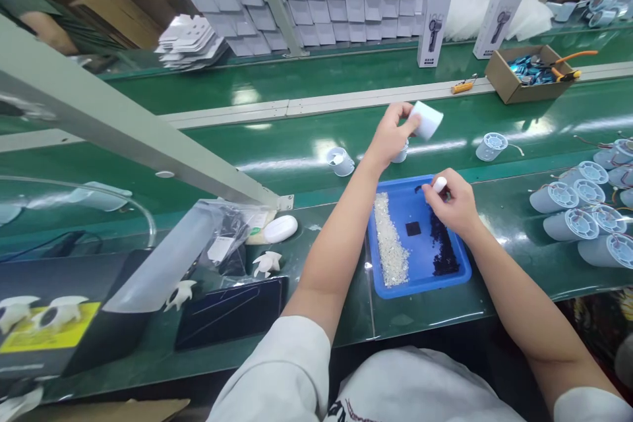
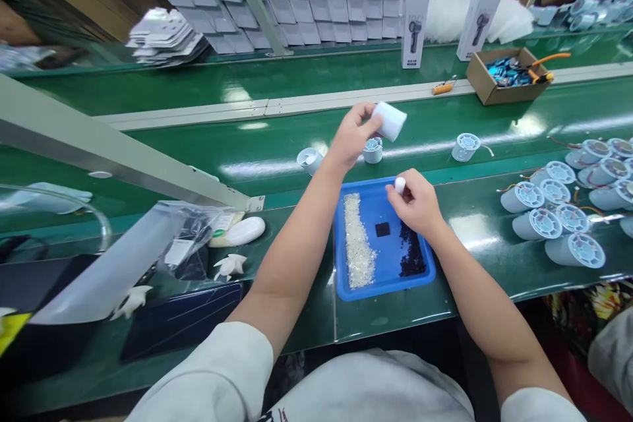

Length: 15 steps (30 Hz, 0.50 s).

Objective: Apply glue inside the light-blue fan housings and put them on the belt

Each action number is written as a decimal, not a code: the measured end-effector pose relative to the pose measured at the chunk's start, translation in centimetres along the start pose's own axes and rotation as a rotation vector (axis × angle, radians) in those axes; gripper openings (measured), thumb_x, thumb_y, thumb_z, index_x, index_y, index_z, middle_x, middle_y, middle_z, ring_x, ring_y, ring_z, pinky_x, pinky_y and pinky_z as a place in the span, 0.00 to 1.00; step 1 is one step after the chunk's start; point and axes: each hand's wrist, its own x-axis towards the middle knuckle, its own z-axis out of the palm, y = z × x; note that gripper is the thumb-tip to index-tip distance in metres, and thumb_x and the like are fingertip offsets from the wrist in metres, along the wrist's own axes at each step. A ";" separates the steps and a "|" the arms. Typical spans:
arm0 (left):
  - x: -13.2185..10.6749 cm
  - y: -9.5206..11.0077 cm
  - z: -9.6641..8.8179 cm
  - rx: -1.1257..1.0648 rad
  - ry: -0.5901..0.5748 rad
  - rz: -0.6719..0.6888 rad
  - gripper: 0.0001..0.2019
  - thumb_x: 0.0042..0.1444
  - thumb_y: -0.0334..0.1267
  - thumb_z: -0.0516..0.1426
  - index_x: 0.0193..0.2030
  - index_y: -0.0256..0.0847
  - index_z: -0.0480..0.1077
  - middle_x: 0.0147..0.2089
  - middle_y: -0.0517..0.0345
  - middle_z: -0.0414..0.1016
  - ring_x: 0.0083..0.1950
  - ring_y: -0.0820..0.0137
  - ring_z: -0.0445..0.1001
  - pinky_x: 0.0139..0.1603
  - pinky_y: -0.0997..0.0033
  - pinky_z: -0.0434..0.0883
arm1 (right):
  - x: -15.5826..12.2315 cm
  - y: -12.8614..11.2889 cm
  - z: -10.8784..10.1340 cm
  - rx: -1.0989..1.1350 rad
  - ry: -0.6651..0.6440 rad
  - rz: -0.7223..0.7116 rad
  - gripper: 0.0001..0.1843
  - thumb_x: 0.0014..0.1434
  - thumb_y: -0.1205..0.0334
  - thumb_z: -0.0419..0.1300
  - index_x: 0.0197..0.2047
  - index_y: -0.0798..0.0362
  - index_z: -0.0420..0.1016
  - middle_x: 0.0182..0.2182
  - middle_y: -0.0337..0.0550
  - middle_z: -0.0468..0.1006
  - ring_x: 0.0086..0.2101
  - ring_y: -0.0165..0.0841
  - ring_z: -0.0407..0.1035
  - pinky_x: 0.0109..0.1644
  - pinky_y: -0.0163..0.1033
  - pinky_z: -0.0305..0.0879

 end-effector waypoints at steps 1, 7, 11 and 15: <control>0.1 0.4 -0.2 -0.093 0.049 -0.029 0.04 0.61 0.34 0.54 0.34 0.39 0.64 0.42 0.57 0.68 0.50 0.71 0.71 0.50 0.70 0.72 | 0.1 0.0 -0.2 -0.033 0.046 -0.022 0.13 0.55 0.61 0.60 0.24 0.49 0.60 0.19 0.33 0.64 0.20 0.26 0.55 0.26 0.36 0.53; 1.4 1.3 -3.0 -0.417 0.256 -0.084 0.06 0.63 0.39 0.52 0.38 0.39 0.64 0.44 0.55 0.69 0.54 0.66 0.72 0.51 0.63 0.73 | 0.1 0.3 -0.5 -0.061 0.096 0.024 0.13 0.54 0.62 0.59 0.23 0.49 0.59 0.18 0.33 0.62 0.21 0.27 0.56 0.26 0.37 0.54; 1.9 1.4 -4.8 -0.458 0.280 -0.093 0.06 0.62 0.40 0.52 0.41 0.40 0.64 0.44 0.53 0.70 0.55 0.64 0.72 0.51 0.65 0.75 | 0.0 0.5 -0.3 -0.051 0.094 0.038 0.13 0.54 0.62 0.59 0.23 0.49 0.59 0.18 0.32 0.62 0.21 0.27 0.56 0.27 0.37 0.54; 1.8 1.9 -5.2 -0.476 0.278 -0.077 0.06 0.60 0.40 0.55 0.40 0.41 0.64 0.43 0.53 0.71 0.56 0.64 0.72 0.50 0.67 0.75 | 0.1 0.5 -0.2 -0.080 0.081 0.015 0.13 0.54 0.62 0.59 0.23 0.49 0.59 0.18 0.32 0.62 0.21 0.27 0.55 0.27 0.37 0.53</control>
